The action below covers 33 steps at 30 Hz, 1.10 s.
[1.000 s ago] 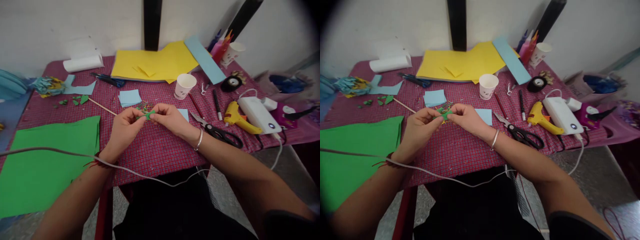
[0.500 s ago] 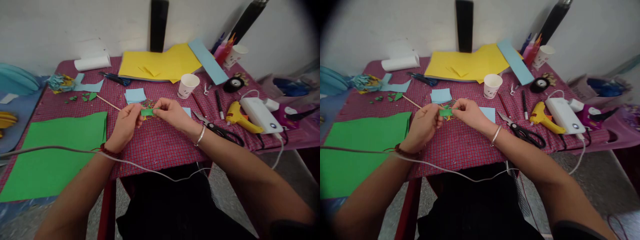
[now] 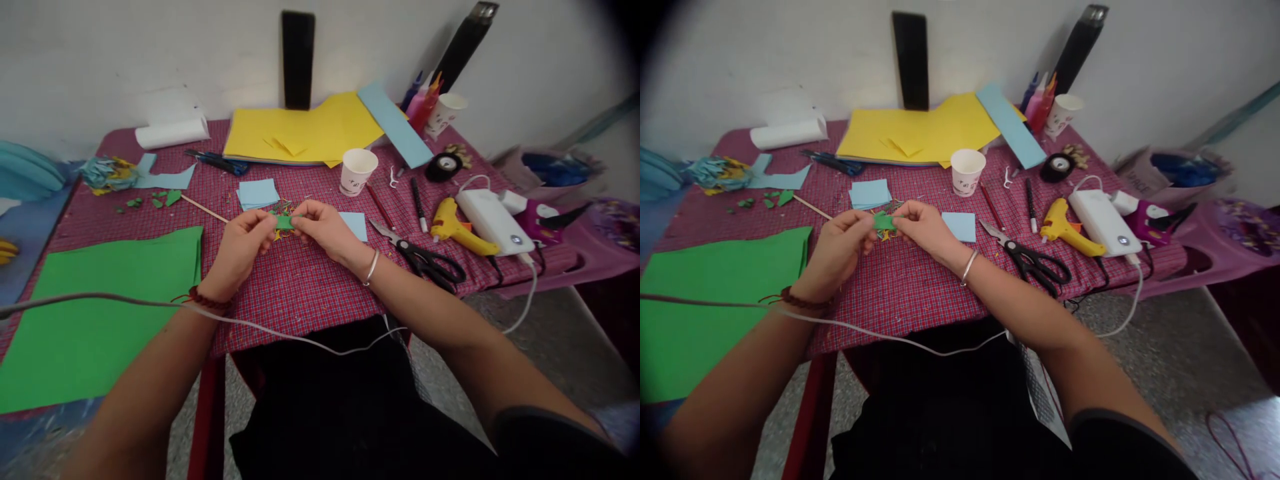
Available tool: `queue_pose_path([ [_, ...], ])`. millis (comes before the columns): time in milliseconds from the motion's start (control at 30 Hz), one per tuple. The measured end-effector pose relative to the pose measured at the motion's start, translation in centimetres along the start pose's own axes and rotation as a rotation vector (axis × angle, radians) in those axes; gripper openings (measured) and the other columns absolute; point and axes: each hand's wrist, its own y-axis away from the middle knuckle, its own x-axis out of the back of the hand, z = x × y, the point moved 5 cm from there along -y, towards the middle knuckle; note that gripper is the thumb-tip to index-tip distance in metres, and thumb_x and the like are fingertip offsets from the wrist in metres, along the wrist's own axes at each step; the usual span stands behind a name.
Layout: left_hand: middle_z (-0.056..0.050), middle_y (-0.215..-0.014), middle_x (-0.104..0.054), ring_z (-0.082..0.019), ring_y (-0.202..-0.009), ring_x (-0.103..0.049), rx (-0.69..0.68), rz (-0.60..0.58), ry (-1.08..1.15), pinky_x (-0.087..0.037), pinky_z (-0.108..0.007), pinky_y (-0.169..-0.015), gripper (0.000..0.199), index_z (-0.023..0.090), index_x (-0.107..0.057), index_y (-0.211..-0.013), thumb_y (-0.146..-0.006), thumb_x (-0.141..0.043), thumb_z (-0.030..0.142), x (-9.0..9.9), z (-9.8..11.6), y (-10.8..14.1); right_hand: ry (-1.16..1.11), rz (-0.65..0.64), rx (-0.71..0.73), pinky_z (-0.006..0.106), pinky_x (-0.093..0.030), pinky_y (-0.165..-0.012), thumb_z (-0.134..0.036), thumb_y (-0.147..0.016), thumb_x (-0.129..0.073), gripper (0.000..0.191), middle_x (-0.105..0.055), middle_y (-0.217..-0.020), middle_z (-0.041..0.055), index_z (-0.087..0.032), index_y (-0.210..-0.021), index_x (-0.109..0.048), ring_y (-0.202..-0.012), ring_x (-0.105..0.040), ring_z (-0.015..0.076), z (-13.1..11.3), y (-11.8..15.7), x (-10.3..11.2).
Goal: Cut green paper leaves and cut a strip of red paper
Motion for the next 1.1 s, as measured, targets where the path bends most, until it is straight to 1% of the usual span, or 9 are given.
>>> queue_pose_path([
  [100, 0.005, -0.055, -0.055, -0.006, -0.045, -0.046, -0.077, 0.035, -0.032, -0.034, -0.02, -0.044, 0.012, 0.019, -0.061, -0.068, -0.071, -0.073, 0.021, 0.1, 0.2, 0.1, -0.016, -0.01, -0.024, 0.018, -0.037, -0.047, -0.024, -0.086, -0.062, 0.011, -0.056, -0.059, -0.0061, -0.018, -0.079, -0.057, -0.048, -0.047, 0.0052, 0.0, 0.0, 0.3],
  [233, 0.006, -0.055, -0.056, -0.006, -0.045, -0.047, -0.072, 0.067, 0.043, -0.035, -0.021, -0.044, 0.012, 0.02, -0.06, -0.067, -0.072, -0.071, 0.02, 0.3, 0.1, 0.0, -0.082, 0.008, -0.02, 0.021, -0.041, -0.048, -0.058, -0.091, -0.047, 0.041, -0.057, -0.066, -0.0031, -0.019, -0.09, -0.058, -0.051, -0.05, 0.0074, -0.3, 0.0, 0.8],
  [333, 0.005, -0.056, -0.056, -0.006, -0.045, -0.046, -0.059, 0.067, 0.062, -0.035, -0.021, -0.044, 0.014, 0.02, -0.059, -0.066, -0.071, -0.072, 0.021, 0.3, 0.1, 0.0, -0.053, -0.018, -0.024, 0.022, -0.041, -0.048, -0.068, -0.087, -0.043, 0.051, -0.058, -0.066, -0.0025, -0.019, -0.09, -0.056, -0.052, -0.05, 0.0084, -0.2, -0.1, 0.7],
  [400, 0.005, -0.055, -0.056, -0.006, -0.045, -0.046, -0.053, 0.052, 0.06, -0.035, -0.021, -0.043, 0.014, 0.02, -0.059, -0.065, -0.071, -0.072, 0.022, 0.0, 0.1, 0.2, 0.029, -0.045, 0.012, 0.022, -0.04, -0.05, -0.062, -0.085, -0.054, 0.043, -0.057, -0.066, -0.0034, -0.019, -0.088, -0.056, -0.054, -0.049, 0.0085, -0.3, -0.1, 0.5],
  [467, 0.005, -0.054, -0.056, -0.006, -0.045, -0.047, -0.04, 0.025, 0.054, -0.036, -0.02, -0.043, 0.014, 0.019, -0.059, -0.065, -0.071, -0.072, 0.022, -0.3, 0.2, 0.3, 0.175, -0.06, 0.08, 0.022, -0.037, -0.052, -0.047, -0.081, -0.066, 0.029, -0.054, -0.064, -0.0049, -0.019, -0.08, -0.056, -0.055, -0.045, 0.0084, -0.4, 0.0, 0.2],
  [600, 0.004, -0.053, -0.058, -0.007, -0.046, -0.051, -0.019, -0.023, 0.066, -0.041, -0.02, -0.047, 0.015, 0.019, -0.058, -0.067, -0.072, -0.071, 0.024, -0.9, 0.4, 0.7, 0.385, -0.046, 0.173, 0.023, -0.032, -0.055, -0.024, -0.079, -0.066, 0.019, -0.048, -0.06, -0.0056, -0.018, -0.066, -0.054, -0.059, -0.041, 0.0092, -0.7, 0.1, -0.1],
  [800, 0.004, -0.059, -0.061, -0.008, -0.052, -0.058, -0.063, 0.012, 0.137, -0.046, -0.021, -0.053, 0.015, 0.019, -0.057, -0.073, -0.071, -0.072, 0.017, -1.0, 0.5, 1.0, 0.19, -0.067, 0.104, 0.023, -0.031, -0.046, -0.031, -0.083, -0.062, 0.017, -0.052, -0.06, -0.007, -0.02, -0.077, -0.05, -0.047, -0.042, 0.0069, -0.6, 0.5, -0.4],
  [1000, 0.002, -0.067, -0.067, -0.01, -0.058, -0.062, -0.071, -0.007, 0.124, -0.051, -0.024, -0.059, 0.013, 0.019, -0.062, -0.08, -0.072, -0.072, 0.017, -1.3, 0.4, 1.2, 0.141, -0.053, 0.111, 0.021, -0.036, -0.047, -0.023, -0.081, -0.061, 0.009, -0.055, -0.058, -0.008, -0.02, -0.083, -0.053, -0.047, -0.047, 0.0064, -1.0, 0.8, -0.7],
  [1100, 0.002, -0.066, -0.065, -0.01, -0.057, -0.061, -0.06, 0.005, 0.094, -0.05, -0.024, -0.056, 0.01, 0.019, -0.063, -0.079, -0.072, -0.07, 0.017, -1.2, 0.7, 1.3, 0.117, -0.028, 0.1, 0.021, -0.036, -0.047, -0.022, -0.08, -0.06, 0.007, -0.056, -0.059, -0.0079, -0.02, -0.084, -0.055, -0.048, -0.047, 0.0062, -1.0, 0.8, -0.5],
])
